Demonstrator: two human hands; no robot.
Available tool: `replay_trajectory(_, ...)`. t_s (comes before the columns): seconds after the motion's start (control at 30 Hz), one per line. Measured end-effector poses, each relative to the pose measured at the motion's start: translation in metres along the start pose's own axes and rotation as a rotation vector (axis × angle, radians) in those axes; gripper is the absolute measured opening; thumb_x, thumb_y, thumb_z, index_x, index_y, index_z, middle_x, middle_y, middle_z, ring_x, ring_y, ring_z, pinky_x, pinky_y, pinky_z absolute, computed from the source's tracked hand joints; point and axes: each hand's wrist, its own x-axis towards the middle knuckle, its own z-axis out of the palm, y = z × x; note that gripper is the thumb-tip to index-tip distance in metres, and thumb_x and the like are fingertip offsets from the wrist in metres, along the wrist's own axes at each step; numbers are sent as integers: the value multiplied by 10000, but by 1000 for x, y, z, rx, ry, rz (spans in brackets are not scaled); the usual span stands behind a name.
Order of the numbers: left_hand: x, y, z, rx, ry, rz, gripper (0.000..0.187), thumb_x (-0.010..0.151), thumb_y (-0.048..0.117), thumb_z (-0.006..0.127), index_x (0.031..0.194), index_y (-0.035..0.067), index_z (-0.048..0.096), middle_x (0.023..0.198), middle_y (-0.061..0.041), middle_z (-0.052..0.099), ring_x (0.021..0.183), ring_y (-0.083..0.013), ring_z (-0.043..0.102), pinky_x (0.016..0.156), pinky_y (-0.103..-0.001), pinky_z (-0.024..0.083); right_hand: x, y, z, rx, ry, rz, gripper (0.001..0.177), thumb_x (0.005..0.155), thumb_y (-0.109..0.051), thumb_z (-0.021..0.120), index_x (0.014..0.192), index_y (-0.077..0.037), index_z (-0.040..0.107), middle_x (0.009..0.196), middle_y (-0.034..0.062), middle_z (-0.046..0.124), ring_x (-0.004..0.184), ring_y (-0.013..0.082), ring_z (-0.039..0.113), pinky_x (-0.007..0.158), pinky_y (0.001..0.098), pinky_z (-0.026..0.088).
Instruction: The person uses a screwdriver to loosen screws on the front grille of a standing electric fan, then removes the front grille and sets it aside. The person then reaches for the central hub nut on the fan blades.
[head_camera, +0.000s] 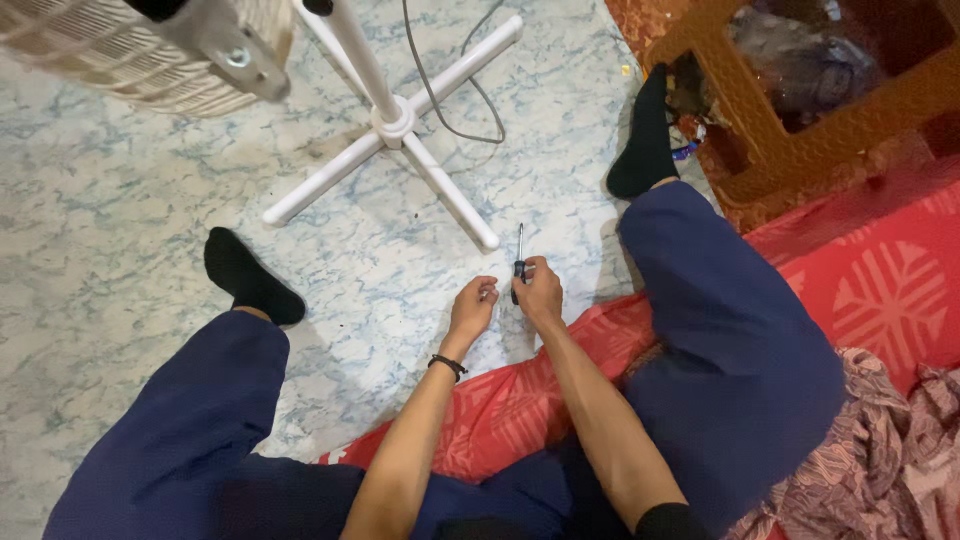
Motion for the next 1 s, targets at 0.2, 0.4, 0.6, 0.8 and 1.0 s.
replay_trajectory(0.2, -4, 4, -10, -50, -27, 16, 284, 935, 142, 638, 1204, 63, 679, 1050, -103, 769, 987, -217, 744, 884, -335, 569, -4, -8, -4, -24, -20, -4, 460, 808, -273, 769, 1184, -52, 624, 1028, 161, 725, 956, 347, 696, 824, 455, 542)
replay_trajectory(0.4, 6, 26, -44, -58, 94, 19, 301, 924, 190, 669, 1200, 73, 696, 1092, -97, 760, 1018, -220, 727, 893, -335, 554, -2, -30, -14, -100, -25, -28, 575, 849, -424, 742, 1254, -44, 592, 1120, 181, 675, 1038, 353, 661, 880, 462, 522)
replay_trajectory(0.6, 26, 63, -128, -140, 276, 106, 301, 916, 179, 658, 1200, 89, 699, 1062, -94, 779, 999, -234, 743, 874, -341, 563, 21, -67, -34, -68, 53, -150, 581, 842, -406, 743, 1269, -50, 576, 1123, 180, 678, 1045, 357, 657, 870, 463, 524)
replay_trajectory(0.8, 36, 125, -237, -8, 575, 315, 226, 937, 201, 708, 1124, 79, 749, 1031, -104, 776, 987, -218, 721, 862, -337, 541, 58, -161, -99, 55, 238, -439, 524, 842, -319, 786, 1247, -52, 587, 1067, 144, 726, 986, 337, 689, 829, 450, 537)
replay_trajectory(1.0, 10, 245, -337, -293, 705, 534, 282, 982, 210, 620, 1176, 22, 700, 997, -84, 761, 867, -188, 690, 791, -326, 551, 11, -333, -219, 537, 350, -718, 283, 992, -213, 688, 1190, -21, 628, 1018, 78, 710, 862, 163, 694, 766, 318, 568)
